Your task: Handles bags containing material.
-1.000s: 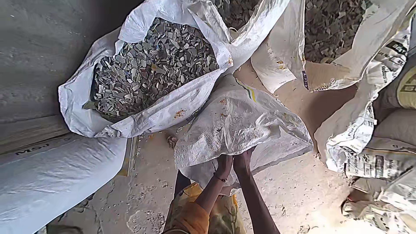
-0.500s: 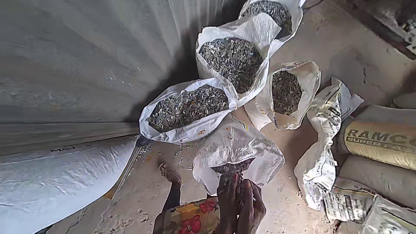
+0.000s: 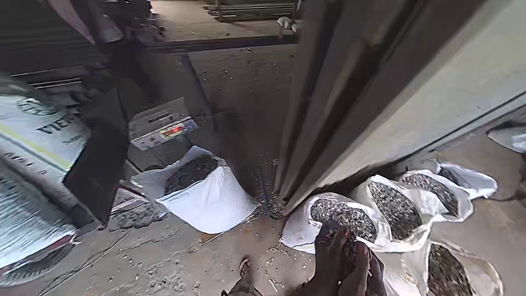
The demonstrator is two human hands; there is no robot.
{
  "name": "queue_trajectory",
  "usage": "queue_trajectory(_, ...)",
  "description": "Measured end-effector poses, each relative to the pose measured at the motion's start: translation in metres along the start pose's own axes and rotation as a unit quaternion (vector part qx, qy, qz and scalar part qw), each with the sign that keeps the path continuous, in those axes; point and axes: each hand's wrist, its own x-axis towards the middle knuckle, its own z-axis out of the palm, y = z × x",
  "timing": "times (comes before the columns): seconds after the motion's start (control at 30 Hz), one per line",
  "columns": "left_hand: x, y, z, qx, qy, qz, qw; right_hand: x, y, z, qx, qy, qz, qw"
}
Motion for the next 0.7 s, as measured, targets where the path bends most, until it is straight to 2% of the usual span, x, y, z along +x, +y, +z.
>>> queue_trajectory(0.03, 0.011, 0.021, -0.023, 0.009, -0.009, 0.060, 0.998, -0.017, -0.059, 0.036, 0.030, -0.020, -0.008, 0.999)
queue_trajectory(0.1, 0.031, 0.075, -0.064, -0.032, 0.013, 0.125, 0.992, -0.048, -0.128, 0.091, 0.086, -0.078, -0.039, 0.993)
queue_trajectory(0.17, 0.042, 0.146, -0.099, -0.092, 0.050, 0.142, 0.984, -0.074, -0.166, 0.146, 0.159, -0.134, -0.072, 0.975)
queue_trajectory(0.23, 0.048, 0.205, -0.139, -0.083, 0.087, 0.151, 0.981, -0.103, -0.196, 0.194, 0.204, -0.201, -0.069, 0.956)
queue_trajectory(0.33, 0.083, 0.256, -0.200, -0.067, 0.185, 0.196, 0.961, -0.145, -0.221, 0.267, 0.209, -0.292, -0.053, 0.932)
queue_trajectory(0.43, 0.129, 0.272, -0.267, -0.062, 0.287, 0.207, 0.933, -0.190, -0.215, 0.338, 0.184, -0.395, 0.018, 0.900)
queue_trajectory(0.53, 0.176, 0.259, -0.336, -0.101, 0.355, 0.155, 0.916, -0.232, -0.180, 0.403, 0.147, -0.471, 0.109, 0.863)
queue_trajectory(0.7, 0.237, 0.223, -0.420, -0.077, 0.433, 0.024, 0.898, -0.271, -0.124, 0.472, -0.015, -0.593, 0.122, 0.796)
